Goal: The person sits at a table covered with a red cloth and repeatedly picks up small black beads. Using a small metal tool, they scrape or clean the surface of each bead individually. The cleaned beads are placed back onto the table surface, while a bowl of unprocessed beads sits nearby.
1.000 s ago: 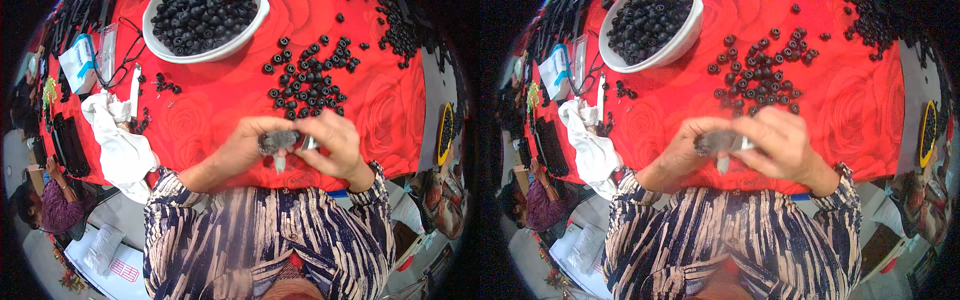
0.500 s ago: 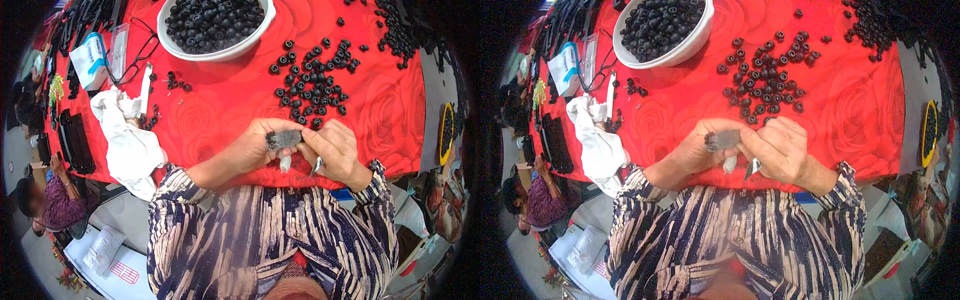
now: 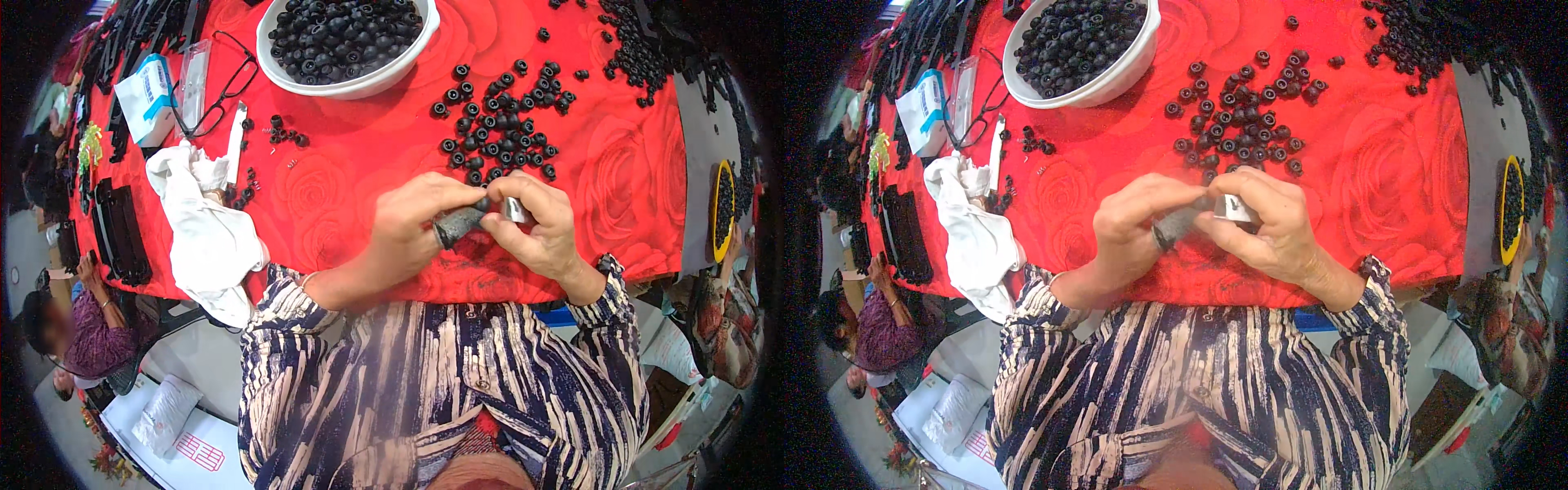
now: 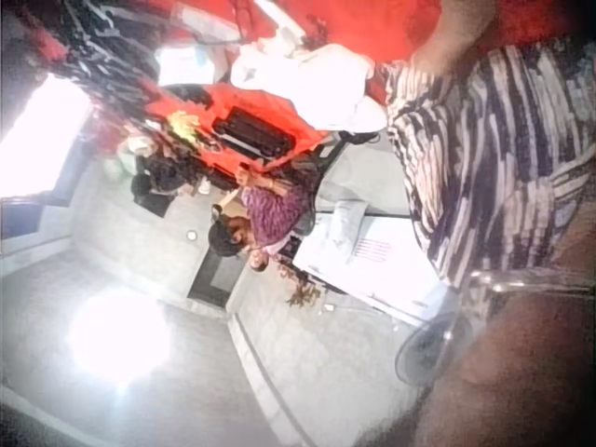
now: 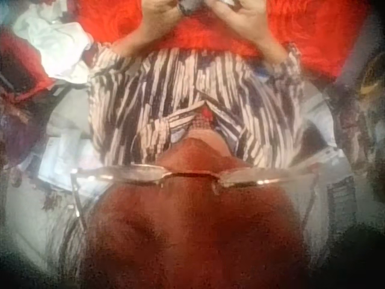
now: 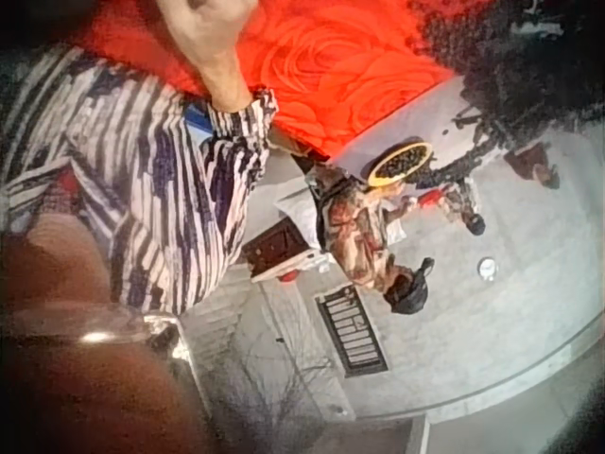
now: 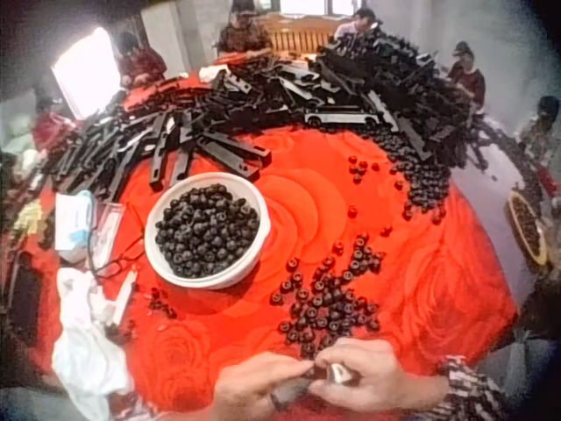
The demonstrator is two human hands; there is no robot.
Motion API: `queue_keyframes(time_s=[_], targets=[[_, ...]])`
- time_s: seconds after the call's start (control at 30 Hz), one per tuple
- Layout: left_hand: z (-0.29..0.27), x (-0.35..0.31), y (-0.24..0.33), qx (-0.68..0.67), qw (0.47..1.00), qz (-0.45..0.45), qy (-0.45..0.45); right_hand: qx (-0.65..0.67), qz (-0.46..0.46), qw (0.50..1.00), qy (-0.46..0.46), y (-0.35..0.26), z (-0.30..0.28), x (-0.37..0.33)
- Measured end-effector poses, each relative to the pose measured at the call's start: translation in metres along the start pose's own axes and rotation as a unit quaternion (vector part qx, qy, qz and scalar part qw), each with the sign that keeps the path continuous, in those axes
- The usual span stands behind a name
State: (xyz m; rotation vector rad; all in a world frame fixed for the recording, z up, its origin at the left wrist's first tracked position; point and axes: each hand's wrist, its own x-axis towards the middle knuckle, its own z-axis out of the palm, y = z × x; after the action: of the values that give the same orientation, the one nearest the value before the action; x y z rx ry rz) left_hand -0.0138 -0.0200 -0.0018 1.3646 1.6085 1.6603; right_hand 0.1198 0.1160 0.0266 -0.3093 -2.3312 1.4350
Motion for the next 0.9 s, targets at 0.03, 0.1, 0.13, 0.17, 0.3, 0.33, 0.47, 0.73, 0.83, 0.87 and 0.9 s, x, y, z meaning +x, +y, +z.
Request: queue_keyframes(time_s=[0.03, 0.1, 0.13, 0.17, 0.3, 0.33, 0.47, 0.73, 0.83, 0.87, 0.9], targets=[[0.000, 0.001, 0.000, 0.053, 0.997, 0.055, -0.001, 0.003, 0.002, 1.000, 0.000, 0.002, 0.001, -0.001], [0.002, 0.002, -0.001, 0.071, 0.994, 0.079, -0.002, -0.003, 0.005, 1.000, 0.007, 0.004, 0.003, -0.001], [0.002, 0.003, 0.000, 0.082, 0.993, 0.090, -0.001, -0.008, 0.003, 1.000, 0.013, 0.004, 0.004, -0.001], [0.003, 0.002, 0.003, -0.021, 1.000, 0.006, -0.002, -0.014, 0.001, 1.000, 0.019, 0.005, 0.004, -0.001], [-0.004, 0.004, 0.011, -0.333, 0.889, -0.311, -0.044, -0.059, -0.130, 0.990, 0.018, 0.007, -0.004, 0.002], [-0.009, 0.006, 0.010, -0.383, 0.839, -0.382, -0.066, -0.070, -0.163, 0.984, 0.003, 0.006, -0.006, 0.004], [-0.015, 0.007, 0.006, -0.412, 0.795, -0.419, -0.151, -0.085, -0.238, 0.966, -0.060, 0.009, -0.009, 0.004], [-0.012, 0.008, 0.009, -0.376, 0.816, -0.405, -0.170, -0.039, -0.235, 0.968, -0.072, 0.015, -0.011, 0.002], [-0.004, 0.000, 0.007, -0.369, 0.843, -0.377, -0.108, -0.099, -0.264, 0.959, 0.005, 0.013, -0.005, 0.003], [-0.002, -0.002, 0.006, -0.366, 0.847, -0.374, -0.093, -0.115, -0.265, 0.957, 0.004, 0.012, -0.006, 0.001], [-0.001, -0.002, 0.008, -0.352, 0.855, -0.371, -0.086, -0.121, -0.270, 0.955, 0.015, 0.012, -0.005, 0.001]])
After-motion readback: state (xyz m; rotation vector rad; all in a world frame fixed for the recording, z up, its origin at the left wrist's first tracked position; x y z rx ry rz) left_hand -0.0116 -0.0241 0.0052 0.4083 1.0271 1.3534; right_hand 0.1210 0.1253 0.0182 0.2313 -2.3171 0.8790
